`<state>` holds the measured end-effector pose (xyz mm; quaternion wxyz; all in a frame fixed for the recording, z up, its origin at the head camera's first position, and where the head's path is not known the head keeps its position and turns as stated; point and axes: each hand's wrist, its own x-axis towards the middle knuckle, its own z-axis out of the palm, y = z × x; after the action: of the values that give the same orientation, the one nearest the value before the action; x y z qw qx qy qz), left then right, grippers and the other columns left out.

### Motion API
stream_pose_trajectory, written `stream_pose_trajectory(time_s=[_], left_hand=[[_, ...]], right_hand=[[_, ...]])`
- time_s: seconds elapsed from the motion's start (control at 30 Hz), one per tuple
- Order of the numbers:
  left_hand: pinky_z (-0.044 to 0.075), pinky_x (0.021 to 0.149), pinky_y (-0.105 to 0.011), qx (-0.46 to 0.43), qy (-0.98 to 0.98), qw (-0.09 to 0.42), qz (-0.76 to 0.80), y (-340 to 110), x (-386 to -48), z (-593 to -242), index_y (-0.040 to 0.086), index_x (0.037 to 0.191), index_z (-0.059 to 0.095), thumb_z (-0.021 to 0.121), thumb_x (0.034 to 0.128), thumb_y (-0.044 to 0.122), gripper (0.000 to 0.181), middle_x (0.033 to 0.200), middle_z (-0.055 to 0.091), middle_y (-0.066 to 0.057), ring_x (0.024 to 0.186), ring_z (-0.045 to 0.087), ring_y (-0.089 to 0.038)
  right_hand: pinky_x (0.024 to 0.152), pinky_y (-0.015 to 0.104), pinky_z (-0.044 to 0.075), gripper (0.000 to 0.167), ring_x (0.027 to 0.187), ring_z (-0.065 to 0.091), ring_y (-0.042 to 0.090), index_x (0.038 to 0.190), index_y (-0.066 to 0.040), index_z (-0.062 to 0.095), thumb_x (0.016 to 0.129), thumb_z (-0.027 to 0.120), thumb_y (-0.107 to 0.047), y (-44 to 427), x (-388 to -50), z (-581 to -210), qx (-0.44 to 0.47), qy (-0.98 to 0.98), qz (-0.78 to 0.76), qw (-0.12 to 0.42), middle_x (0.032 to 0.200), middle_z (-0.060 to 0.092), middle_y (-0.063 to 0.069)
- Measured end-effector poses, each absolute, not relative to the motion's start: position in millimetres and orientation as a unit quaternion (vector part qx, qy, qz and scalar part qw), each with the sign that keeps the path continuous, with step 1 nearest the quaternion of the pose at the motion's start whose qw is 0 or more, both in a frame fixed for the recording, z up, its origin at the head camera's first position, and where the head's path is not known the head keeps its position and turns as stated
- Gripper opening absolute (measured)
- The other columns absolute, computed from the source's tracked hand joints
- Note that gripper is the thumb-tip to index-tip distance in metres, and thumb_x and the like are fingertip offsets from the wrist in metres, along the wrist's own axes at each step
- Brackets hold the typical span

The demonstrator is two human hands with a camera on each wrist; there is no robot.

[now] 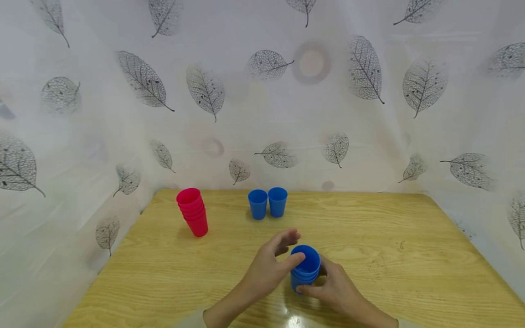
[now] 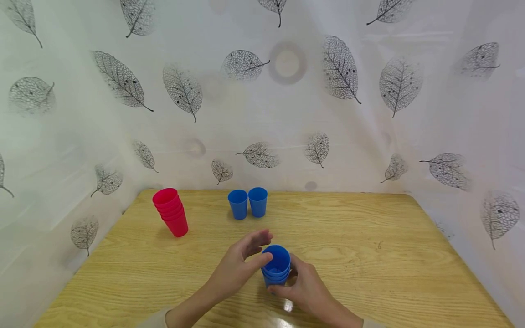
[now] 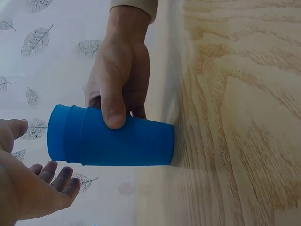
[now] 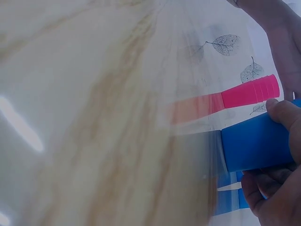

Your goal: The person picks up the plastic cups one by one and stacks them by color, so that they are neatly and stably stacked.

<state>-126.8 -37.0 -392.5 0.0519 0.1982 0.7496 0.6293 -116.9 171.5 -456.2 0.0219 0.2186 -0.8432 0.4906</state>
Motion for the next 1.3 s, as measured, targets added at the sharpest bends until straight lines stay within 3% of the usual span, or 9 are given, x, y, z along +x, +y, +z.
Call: stream_pose_trajectory(time_s=[0.4, 0.77, 1.3], left_hand=[[0.043, 0.113, -0.052, 0.190, 0.754, 0.034, 0.628, -51.3, -135.0, -395.8, 0.001, 0.144, 0.053, 0.069, 0.1014, 0.023, 0.051, 0.140, 0.061, -0.012, 0.132, 0.055, -0.030], [0.045, 0.112, -0.050, 0.175, 0.766, 0.010, 0.619, -60.2, -145.6, -400.6, -0.002, 0.144, 0.052, 0.071, 0.1002, 0.021, 0.052, 0.144, 0.057, -0.017, 0.133, 0.056, -0.034], [0.043, 0.113, -0.052, 0.086, 0.780, -0.033, 0.619, -96.9, -189.3, -411.6, -0.009, 0.145, 0.047, 0.071, 0.0998, 0.021, 0.060, 0.146, 0.054, -0.024, 0.134, 0.054, -0.040]], right_hand=[[0.080, 0.028, 0.059, 0.069, 0.096, 0.071, 0.013, 0.134, -0.001, 0.059, 0.079, 0.092, -0.028, 171.8, -117.3, -457.1, 0.229, -0.843, 0.486, 0.029, 0.116, 0.073, 0.010], [0.083, 0.030, 0.058, 0.070, 0.103, 0.069, 0.014, 0.137, -0.001, 0.057, 0.083, 0.089, -0.030, 173.7, -116.6, -456.1, 0.237, -0.838, 0.491, 0.012, 0.120, 0.072, 0.008], [0.084, 0.030, 0.058, 0.069, 0.105, 0.068, 0.018, 0.138, -0.001, 0.055, 0.084, 0.089, -0.026, 171.3, -115.1, -453.9, 0.241, -0.825, 0.510, 0.018, 0.122, 0.070, 0.009]])
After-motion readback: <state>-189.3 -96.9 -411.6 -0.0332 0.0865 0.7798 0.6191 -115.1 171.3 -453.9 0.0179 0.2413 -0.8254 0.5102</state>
